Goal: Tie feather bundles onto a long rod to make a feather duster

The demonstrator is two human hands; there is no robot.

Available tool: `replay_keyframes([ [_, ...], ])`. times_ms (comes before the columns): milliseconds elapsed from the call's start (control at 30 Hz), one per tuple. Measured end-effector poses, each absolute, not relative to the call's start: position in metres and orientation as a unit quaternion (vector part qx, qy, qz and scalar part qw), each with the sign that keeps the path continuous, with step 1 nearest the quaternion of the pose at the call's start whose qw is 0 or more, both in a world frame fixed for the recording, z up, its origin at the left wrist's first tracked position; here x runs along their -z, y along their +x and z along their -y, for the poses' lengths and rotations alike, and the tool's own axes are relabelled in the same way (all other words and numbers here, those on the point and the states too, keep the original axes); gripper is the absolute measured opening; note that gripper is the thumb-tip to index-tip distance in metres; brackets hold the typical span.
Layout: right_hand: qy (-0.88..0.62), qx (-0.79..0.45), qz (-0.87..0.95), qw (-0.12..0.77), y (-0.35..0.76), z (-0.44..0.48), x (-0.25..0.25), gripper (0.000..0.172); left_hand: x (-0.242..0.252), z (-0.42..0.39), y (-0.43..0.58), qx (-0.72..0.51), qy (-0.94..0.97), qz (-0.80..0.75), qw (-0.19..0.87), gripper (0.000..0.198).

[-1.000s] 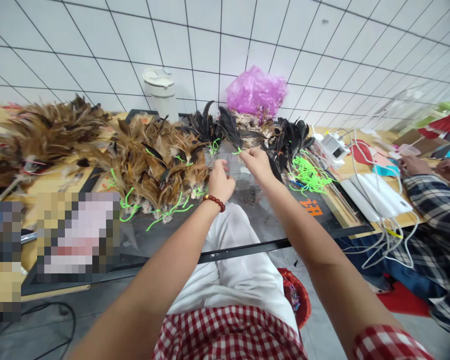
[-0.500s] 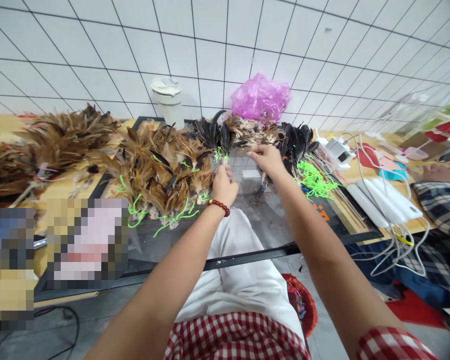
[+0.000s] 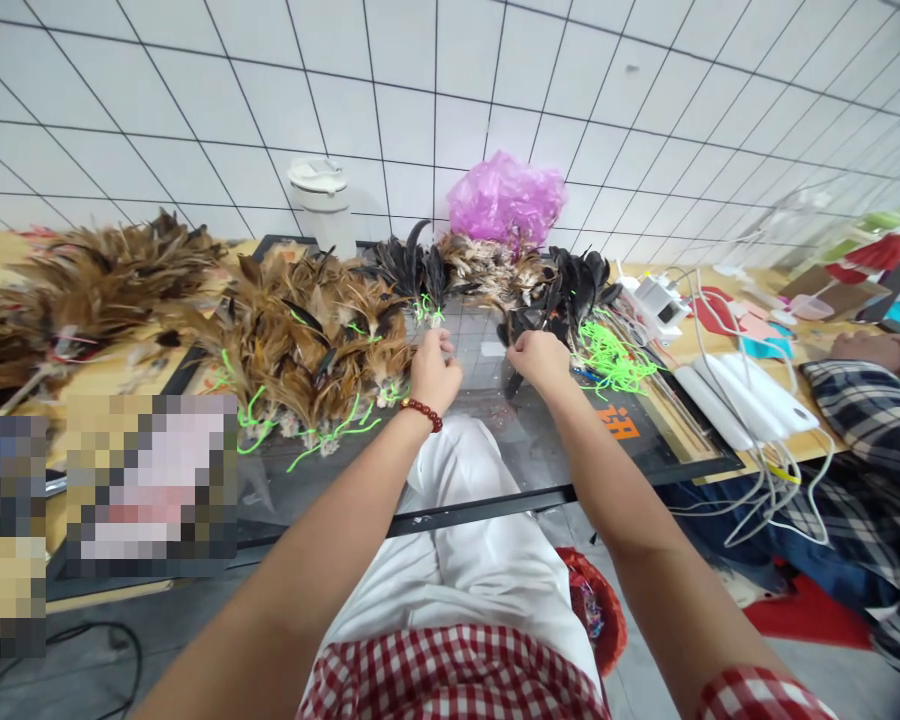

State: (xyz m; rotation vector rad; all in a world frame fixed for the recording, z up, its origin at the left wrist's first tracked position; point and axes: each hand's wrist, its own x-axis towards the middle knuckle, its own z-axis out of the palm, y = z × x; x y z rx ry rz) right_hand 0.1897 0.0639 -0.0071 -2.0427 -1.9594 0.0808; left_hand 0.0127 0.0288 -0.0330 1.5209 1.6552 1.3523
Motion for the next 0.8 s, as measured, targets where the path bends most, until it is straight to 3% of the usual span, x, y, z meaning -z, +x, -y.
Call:
replay_keyframes([
  [100,-0.68,-0.112,0.671,0.274,0.193,-0.064,0.009,0.022,0.031,-0.027,0.02,-0.537,0.523,-0.562,0.349,0.033],
  [200,-0.587,-0.283,0.628,0.427,0.192,-0.054,0.006,0.025,0.026,-0.023,0.028,-0.557,0.468,-0.509,0.46,0.015],
  [300,-0.502,-0.439,0.579,0.469,0.182,-0.042,0.003,0.023,0.019,-0.019,0.032,-0.562,0.417,-0.47,0.537,0.005],
  [367,-0.472,-0.47,0.579,0.47,0.175,-0.036,0.003,0.023,0.015,-0.015,0.032,-0.558,0.401,-0.449,0.571,0.008],
  [533,-0.454,-0.422,0.656,0.431,0.176,-0.036,0.004,0.027,0.011,-0.013,0.031,-0.532,0.404,-0.463,0.582,0.016],
  [667,-0.569,-0.189,0.698,0.391,0.196,-0.042,0.0,0.029,0.012,-0.015,0.029,-0.554,0.376,-0.477,0.569,0.014],
  [800,-0.642,-0.077,0.725,0.237,0.203,-0.041,0.0,0.032,0.011,-0.016,0.027,-0.562,0.357,-0.473,0.577,0.014],
])
